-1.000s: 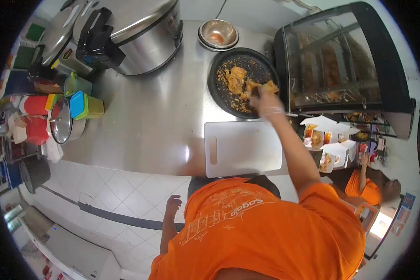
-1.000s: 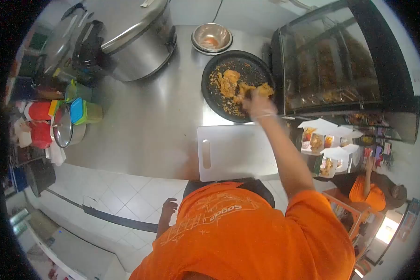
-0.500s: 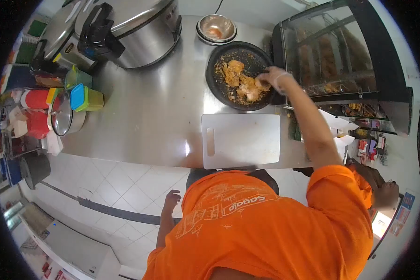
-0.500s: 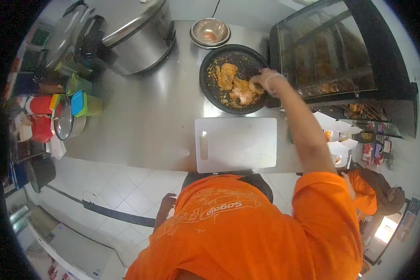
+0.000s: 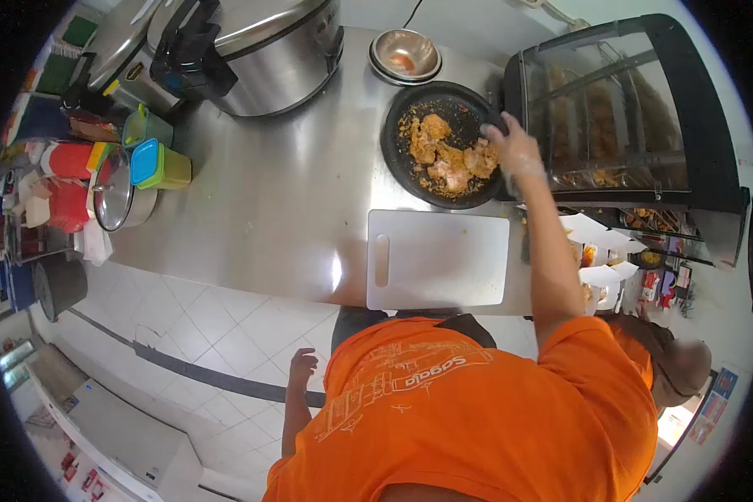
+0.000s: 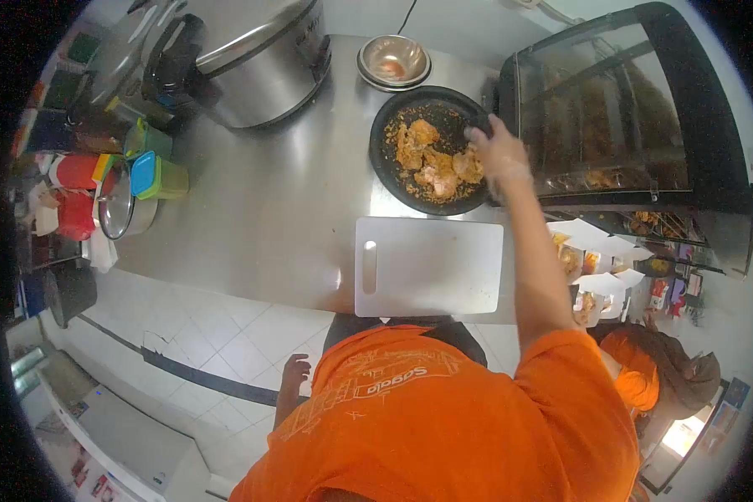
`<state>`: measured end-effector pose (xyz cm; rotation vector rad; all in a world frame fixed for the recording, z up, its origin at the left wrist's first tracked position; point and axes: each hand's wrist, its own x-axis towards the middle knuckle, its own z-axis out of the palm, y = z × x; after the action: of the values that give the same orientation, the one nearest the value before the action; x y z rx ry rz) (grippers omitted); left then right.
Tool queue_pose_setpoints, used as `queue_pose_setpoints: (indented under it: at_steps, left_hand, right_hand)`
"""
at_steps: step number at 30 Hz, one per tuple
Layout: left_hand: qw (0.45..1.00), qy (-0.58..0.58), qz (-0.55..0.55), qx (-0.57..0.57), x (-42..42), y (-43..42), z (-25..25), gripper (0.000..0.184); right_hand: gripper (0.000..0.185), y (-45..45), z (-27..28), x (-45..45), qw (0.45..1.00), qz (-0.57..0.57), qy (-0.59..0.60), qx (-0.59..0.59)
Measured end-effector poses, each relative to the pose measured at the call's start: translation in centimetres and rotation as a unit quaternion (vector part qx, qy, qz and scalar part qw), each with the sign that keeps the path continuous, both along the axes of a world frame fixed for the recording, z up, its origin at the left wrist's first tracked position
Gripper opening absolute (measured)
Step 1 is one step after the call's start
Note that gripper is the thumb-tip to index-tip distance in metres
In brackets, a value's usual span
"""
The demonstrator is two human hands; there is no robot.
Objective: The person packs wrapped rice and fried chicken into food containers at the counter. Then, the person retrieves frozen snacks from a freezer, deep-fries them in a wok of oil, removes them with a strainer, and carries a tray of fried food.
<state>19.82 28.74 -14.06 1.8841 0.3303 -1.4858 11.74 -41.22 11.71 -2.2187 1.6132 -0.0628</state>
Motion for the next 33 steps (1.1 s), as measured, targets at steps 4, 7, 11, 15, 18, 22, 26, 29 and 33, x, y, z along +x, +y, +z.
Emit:
queue_pose_setpoints:
  at_steps: [4, 7, 11, 15, 18, 22, 26, 29, 33]
  left_hand:
    - [0.999, 0.000, -0.022, -0.035, -0.2, 2.6, -1.5, 0.034]
    - [0.998, -0.003, -0.035, -0.046, -0.7, 3.3, -1.4, 0.034]
    - [0.992, 0.002, -0.081, -0.096, 0.5, 3.7, -2.2, 0.035]
    - [0.999, -0.011, -0.031, -0.005, 1.7, 1.4, -0.5, 0.035]
    - [0.998, -0.007, 0.008, -0.068, 2.1, 2.0, -0.3, 0.034]
    - [0.997, -0.021, -0.054, -0.040, 2.9, 2.6, 0.7, 0.032]
    - [0.998, -0.036, -0.028, 0.036, 2.9, 1.0, 4.0, 0.032]
    - [0.999, -0.029, -0.032, 0.007, 2.8, 3.0, 3.5, 0.034]
    - [0.980, -0.071, -0.187, -0.006, 3.0, 4.8, 1.8, 0.034]
  right_hand:
    - [0.076, -1.9, -10.6, -3.7, 0.985, 0.121, 0.104, 0.061]
    - [0.076, -2.7, -5.0, -1.0, 0.976, 0.116, 0.149, 0.110]
    - [0.063, -3.1, -3.3, 1.7, 0.984, 0.121, 0.127, 0.001]
    - [0.062, -1.4, -5.4, 3.1, 0.951, 0.198, 0.188, -0.145]
    - [0.084, 1.6, -6.9, 3.6, 0.932, 0.330, 0.011, -0.150]
    - [0.084, 1.7, -7.0, 7.4, 0.929, 0.365, 0.067, 0.011]
    - [0.068, 1.2, -9.2, 9.4, 0.914, 0.397, 0.077, 0.032]
    - [0.062, 0.6, -12.2, 10.1, 0.918, 0.394, 0.017, 0.042]
    - [0.053, 1.5, -10.3, 8.0, 0.944, 0.291, -0.146, 0.049]
